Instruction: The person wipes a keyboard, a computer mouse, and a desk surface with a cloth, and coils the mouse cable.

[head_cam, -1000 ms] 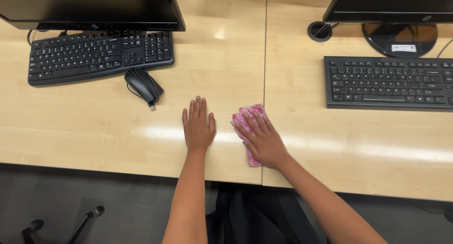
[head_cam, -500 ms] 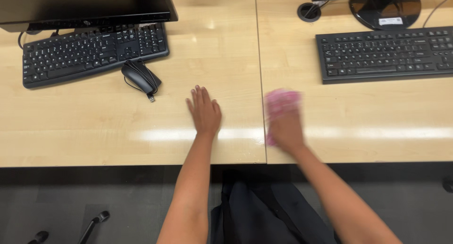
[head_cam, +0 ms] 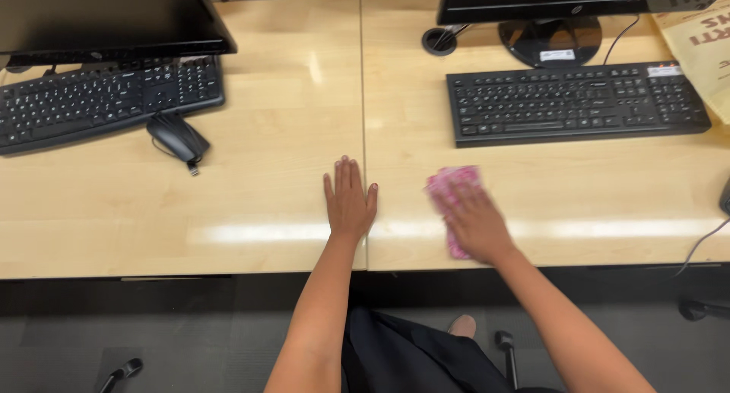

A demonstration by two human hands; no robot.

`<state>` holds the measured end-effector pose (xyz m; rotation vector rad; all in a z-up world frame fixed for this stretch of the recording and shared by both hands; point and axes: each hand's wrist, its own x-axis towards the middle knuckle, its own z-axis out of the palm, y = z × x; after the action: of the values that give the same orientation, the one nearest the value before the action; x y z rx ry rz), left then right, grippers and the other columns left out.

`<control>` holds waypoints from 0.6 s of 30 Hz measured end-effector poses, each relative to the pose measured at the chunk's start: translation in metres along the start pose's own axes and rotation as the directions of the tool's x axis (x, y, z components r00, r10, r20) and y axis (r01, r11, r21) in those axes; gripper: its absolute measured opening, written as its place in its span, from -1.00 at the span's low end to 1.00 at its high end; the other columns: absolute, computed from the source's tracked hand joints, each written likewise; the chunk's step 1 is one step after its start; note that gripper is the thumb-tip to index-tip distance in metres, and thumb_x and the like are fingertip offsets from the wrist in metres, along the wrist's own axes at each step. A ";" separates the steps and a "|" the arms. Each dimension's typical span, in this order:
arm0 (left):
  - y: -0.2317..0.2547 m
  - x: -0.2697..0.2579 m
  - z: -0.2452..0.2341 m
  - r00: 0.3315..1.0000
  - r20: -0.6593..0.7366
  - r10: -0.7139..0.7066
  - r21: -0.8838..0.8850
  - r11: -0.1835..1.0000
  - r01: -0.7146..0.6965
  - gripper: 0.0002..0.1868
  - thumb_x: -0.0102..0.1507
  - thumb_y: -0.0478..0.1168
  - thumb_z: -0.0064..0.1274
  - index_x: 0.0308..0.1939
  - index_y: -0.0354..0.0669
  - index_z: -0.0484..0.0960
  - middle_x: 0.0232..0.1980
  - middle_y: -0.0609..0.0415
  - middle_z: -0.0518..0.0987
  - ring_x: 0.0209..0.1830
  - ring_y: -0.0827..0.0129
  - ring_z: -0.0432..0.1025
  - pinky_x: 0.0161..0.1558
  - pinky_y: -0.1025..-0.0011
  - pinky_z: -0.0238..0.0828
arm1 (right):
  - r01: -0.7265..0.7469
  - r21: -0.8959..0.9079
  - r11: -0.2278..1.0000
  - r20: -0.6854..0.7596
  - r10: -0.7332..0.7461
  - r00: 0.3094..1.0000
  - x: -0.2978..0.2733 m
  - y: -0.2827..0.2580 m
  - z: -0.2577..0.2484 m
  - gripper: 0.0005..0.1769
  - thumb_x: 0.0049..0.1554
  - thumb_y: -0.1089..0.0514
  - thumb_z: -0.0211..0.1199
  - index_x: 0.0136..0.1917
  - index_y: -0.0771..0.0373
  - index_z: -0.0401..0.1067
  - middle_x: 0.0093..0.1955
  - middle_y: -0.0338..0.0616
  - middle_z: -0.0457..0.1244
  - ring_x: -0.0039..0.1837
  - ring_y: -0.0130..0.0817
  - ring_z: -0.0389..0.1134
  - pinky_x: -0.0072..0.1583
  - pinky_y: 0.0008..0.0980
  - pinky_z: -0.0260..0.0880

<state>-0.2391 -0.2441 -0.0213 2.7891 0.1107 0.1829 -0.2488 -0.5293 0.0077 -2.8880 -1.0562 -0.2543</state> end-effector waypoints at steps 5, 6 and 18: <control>0.026 0.001 0.010 0.991 -0.087 -0.102 0.164 0.980 0.115 -0.13 0.36 0.22 -0.25 0.55 -0.36 0.05 0.64 -0.14 -0.03 0.65 0.13 -0.20 0.54 -0.01 -0.45 | -0.209 0.206 0.956 -0.119 0.236 0.964 0.015 0.022 0.010 -0.31 0.29 -0.01 -0.17 0.66 0.03 -0.01 0.69 -0.01 -0.10 0.68 0.02 -0.14 0.61 0.05 -0.25; 0.027 -0.002 0.011 0.988 -0.083 -0.130 0.171 0.975 0.142 -0.12 0.36 0.23 -0.24 0.56 -0.33 0.05 0.66 -0.11 -0.03 0.67 0.15 -0.19 0.56 0.01 -0.45 | -0.115 0.297 0.948 -0.193 0.178 0.965 0.024 0.016 0.013 -0.29 0.29 0.03 -0.17 0.68 0.13 -0.01 0.70 0.02 -0.09 0.69 0.03 -0.12 0.63 0.06 -0.25; 0.020 -0.002 0.010 0.982 -0.099 -0.160 0.094 0.981 0.169 -0.13 0.33 0.25 -0.15 0.58 -0.18 0.13 0.66 0.03 0.05 0.67 0.27 -0.13 0.58 0.07 -0.38 | -0.116 0.011 0.993 -0.107 0.117 0.987 -0.022 0.161 0.008 -0.40 0.39 0.00 -0.21 0.64 0.16 0.09 0.61 -0.02 0.08 0.67 -0.08 -0.03 0.66 -0.03 -0.16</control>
<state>-0.2389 -0.2666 -0.0238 2.8554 0.3822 0.2694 -0.1602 -0.6657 -0.0032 -2.8815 -0.8665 -0.3952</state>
